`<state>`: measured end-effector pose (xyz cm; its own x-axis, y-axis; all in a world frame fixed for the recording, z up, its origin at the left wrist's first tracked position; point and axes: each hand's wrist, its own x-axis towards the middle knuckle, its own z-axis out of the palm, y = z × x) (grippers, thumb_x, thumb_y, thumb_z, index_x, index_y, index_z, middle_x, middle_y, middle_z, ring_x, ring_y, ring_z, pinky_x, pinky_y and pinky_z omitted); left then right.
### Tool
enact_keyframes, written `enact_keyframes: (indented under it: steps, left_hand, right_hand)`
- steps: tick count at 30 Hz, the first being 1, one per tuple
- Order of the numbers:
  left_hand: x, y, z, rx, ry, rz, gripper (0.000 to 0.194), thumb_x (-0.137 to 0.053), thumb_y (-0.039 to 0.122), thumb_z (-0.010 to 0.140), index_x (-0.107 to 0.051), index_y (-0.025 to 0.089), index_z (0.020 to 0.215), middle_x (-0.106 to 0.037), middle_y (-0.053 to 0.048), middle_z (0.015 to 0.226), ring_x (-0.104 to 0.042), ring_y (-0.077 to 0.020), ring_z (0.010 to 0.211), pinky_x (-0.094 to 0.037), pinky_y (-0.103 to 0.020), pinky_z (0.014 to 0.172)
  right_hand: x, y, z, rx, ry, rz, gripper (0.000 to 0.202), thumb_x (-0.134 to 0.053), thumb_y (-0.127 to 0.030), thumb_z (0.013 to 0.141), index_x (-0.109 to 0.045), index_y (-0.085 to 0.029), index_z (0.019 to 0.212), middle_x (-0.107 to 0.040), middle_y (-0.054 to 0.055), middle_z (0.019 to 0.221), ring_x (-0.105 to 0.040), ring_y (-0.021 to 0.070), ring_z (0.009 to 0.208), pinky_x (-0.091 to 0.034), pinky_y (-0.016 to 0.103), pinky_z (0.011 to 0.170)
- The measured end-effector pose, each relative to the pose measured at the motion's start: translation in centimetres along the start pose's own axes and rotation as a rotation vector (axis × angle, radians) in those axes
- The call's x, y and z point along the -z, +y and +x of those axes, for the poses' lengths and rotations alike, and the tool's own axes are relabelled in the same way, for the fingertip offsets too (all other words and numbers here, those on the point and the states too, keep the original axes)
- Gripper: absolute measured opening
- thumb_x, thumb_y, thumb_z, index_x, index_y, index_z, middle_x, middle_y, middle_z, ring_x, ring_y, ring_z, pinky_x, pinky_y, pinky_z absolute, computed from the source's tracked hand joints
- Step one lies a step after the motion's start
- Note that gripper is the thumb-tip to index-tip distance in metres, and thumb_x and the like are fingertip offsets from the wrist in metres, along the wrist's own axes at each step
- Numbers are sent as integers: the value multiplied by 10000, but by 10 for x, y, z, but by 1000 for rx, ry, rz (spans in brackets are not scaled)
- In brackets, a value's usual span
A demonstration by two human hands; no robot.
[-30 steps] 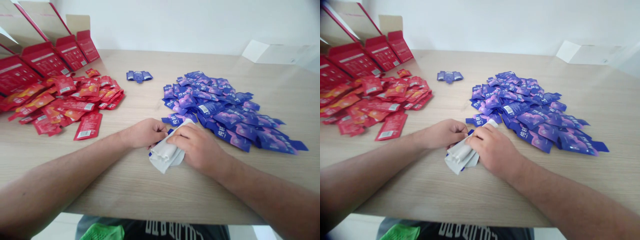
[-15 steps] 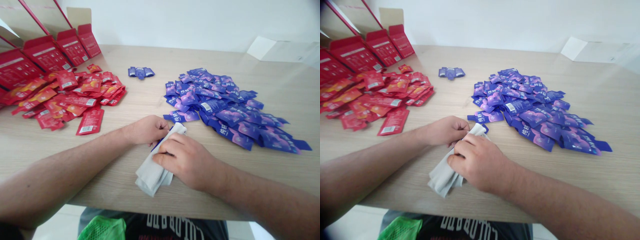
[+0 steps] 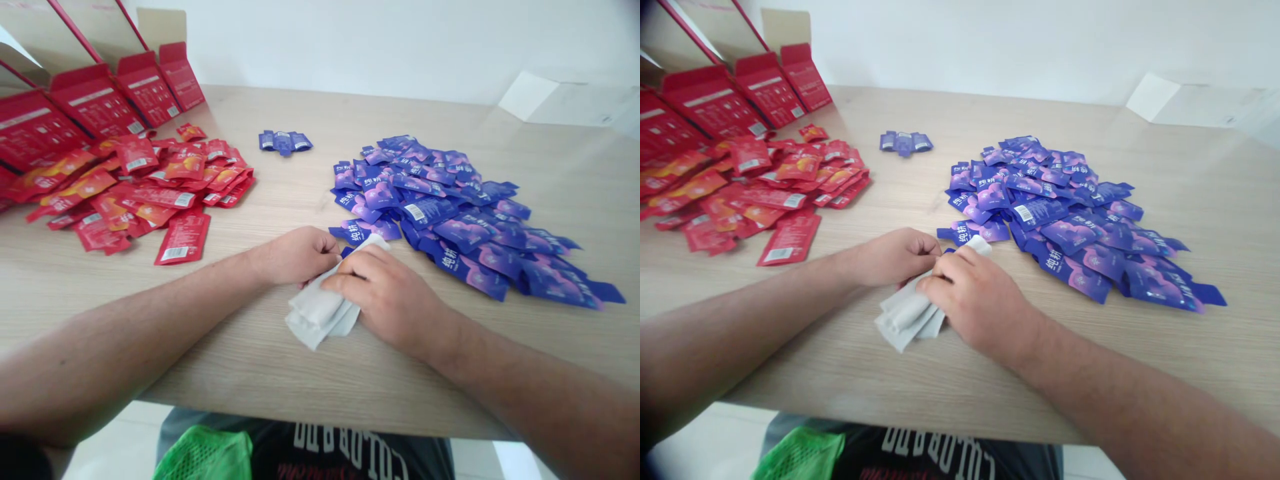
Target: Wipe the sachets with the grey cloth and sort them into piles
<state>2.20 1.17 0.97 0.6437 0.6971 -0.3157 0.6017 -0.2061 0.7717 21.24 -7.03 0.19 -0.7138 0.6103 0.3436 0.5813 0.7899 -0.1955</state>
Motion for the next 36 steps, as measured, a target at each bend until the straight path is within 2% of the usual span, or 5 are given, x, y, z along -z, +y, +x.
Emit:
enact_keyframes:
  steps: [11, 16, 21, 28, 36]
  left_hand:
    - [-1, -1, 0, 4, 19, 0, 210, -535, 346, 892, -633, 195, 784, -585, 30, 531, -539, -101, 428, -365, -198, 403]
    - [-1, -3, 0, -9, -24, -25, 216, -508, 344, 907, -606, 198, 781, -582, 34, 511, -526, -100, 413, -372, -197, 402]
    - [-1, -5, 2, -53, 35, 29, 214, -509, 310, 902, -634, 186, 780, -599, 25, 555, -548, -97, 458, -375, -191, 420]
    - [1, -6, 0, -31, -43, -70, 216, -503, 346, 942, -563, 189, 807, -557, 49, 486, -505, -92, 397, -369, -178, 388]
    - [6, -5, 0, -74, -135, -96, 199, -511, 330, 957, -554, 194, 818, -523, 65, 515, -504, -83, 414, -356, -164, 383]
  right_hand:
    - [0, 1, 0, -23, 9, 18, 235, -544, -209, 1006, -708, -176, 1172, -650, 102, 1039, -529, 254, 1019, -477, 420, 904]
    - [1, 3, 0, 127, -57, 42, 232, -514, -236, 1027, -720, -191, 1125, -657, 90, 1038, -534, 243, 1011, -475, 401, 894]
    - [2, 10, -2, -62, 11, 5, 226, -576, -166, 976, -716, -178, 1152, -649, 96, 1023, -538, 249, 997, -465, 406, 882]
    - [12, 4, -8, 167, -167, 76, 199, -532, -231, 1018, -723, -209, 1074, -641, 76, 988, -550, 229, 964, -477, 380, 861]
    - [14, 39, -9, 0, 10, 67, 176, -596, -204, 965, -700, -162, 1102, -651, 111, 1069, -562, 265, 1029, -485, 428, 916]
